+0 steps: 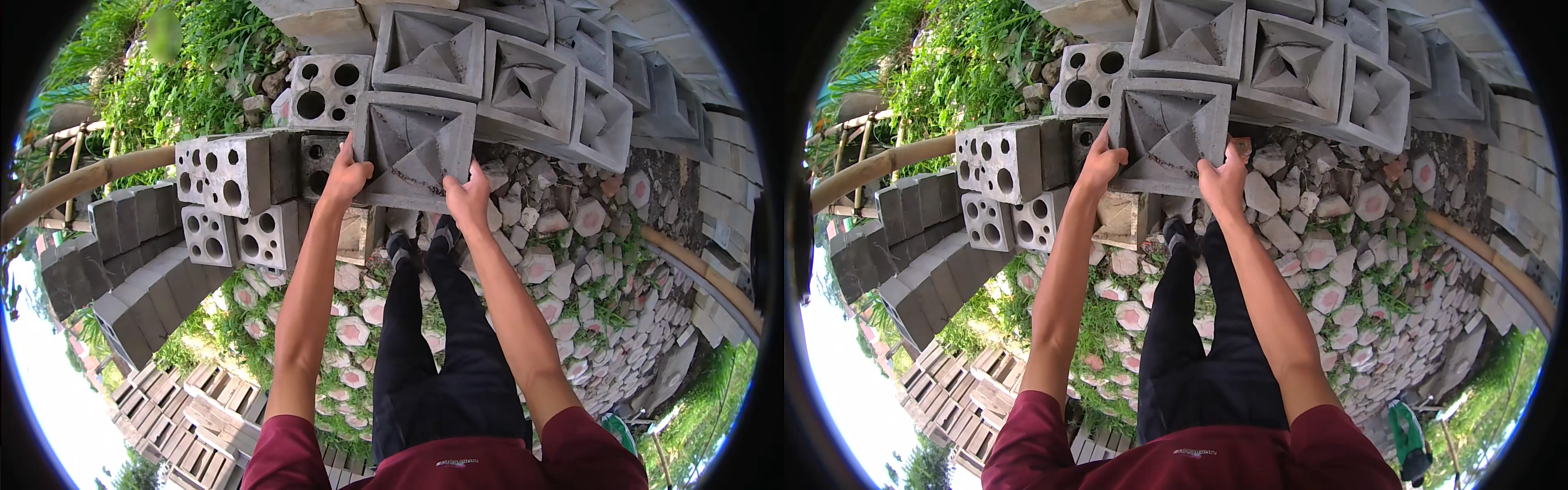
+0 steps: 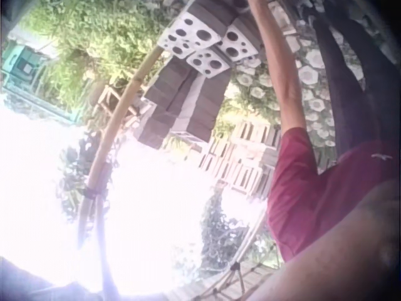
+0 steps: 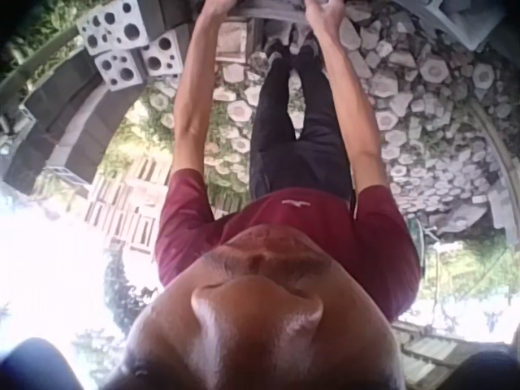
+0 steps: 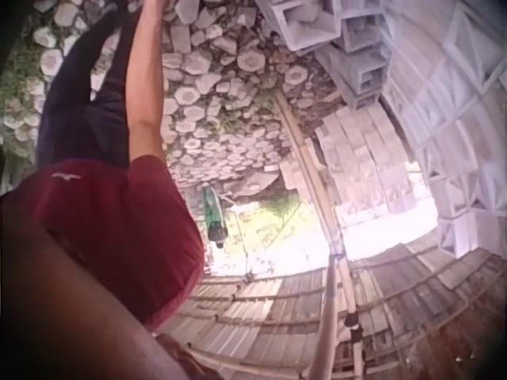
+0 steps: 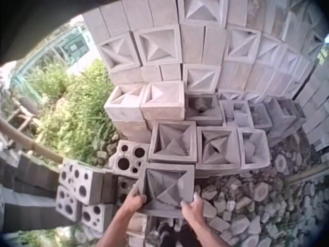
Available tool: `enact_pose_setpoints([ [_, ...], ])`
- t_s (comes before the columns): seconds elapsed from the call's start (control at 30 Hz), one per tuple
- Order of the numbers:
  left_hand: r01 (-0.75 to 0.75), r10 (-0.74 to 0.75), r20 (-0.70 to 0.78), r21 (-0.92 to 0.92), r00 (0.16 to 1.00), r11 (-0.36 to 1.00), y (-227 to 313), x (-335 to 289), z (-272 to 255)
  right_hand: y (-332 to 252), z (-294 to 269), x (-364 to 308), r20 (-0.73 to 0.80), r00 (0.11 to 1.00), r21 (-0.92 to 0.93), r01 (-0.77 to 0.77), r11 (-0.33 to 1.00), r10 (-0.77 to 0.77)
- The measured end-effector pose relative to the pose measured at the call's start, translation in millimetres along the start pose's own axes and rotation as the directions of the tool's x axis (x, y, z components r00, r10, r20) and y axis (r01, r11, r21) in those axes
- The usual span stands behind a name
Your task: The person picks up decorative concrete blocks one at a time and stacks them onto a pile of other blocks in an outdoor area.
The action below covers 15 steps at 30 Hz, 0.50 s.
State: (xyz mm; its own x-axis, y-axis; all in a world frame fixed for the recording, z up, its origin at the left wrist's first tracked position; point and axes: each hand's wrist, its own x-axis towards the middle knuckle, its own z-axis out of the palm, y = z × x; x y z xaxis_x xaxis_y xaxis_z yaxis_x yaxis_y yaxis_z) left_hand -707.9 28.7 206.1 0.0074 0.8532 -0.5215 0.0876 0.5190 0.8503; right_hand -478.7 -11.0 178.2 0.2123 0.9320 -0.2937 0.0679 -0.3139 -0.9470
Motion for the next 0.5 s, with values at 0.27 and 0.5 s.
enact_pose_setpoints([
  [0.27, -0.011, 0.014, 0.088, -0.044, 0.996, 0.999, 18.8, 15.0, -2.3, -6.0, 3.6, 16.7, -0.043, 0.999, -0.063, -0.015, 0.998, 0.012],
  [0.5, 0.195, -0.191, 0.052, -0.104, 0.98, 0.975, 19.7, 8.5, 2.7, -29.7, -11.3, 23.2, 0.129, 0.981, 0.225, -0.168, 0.96, 0.142],
])
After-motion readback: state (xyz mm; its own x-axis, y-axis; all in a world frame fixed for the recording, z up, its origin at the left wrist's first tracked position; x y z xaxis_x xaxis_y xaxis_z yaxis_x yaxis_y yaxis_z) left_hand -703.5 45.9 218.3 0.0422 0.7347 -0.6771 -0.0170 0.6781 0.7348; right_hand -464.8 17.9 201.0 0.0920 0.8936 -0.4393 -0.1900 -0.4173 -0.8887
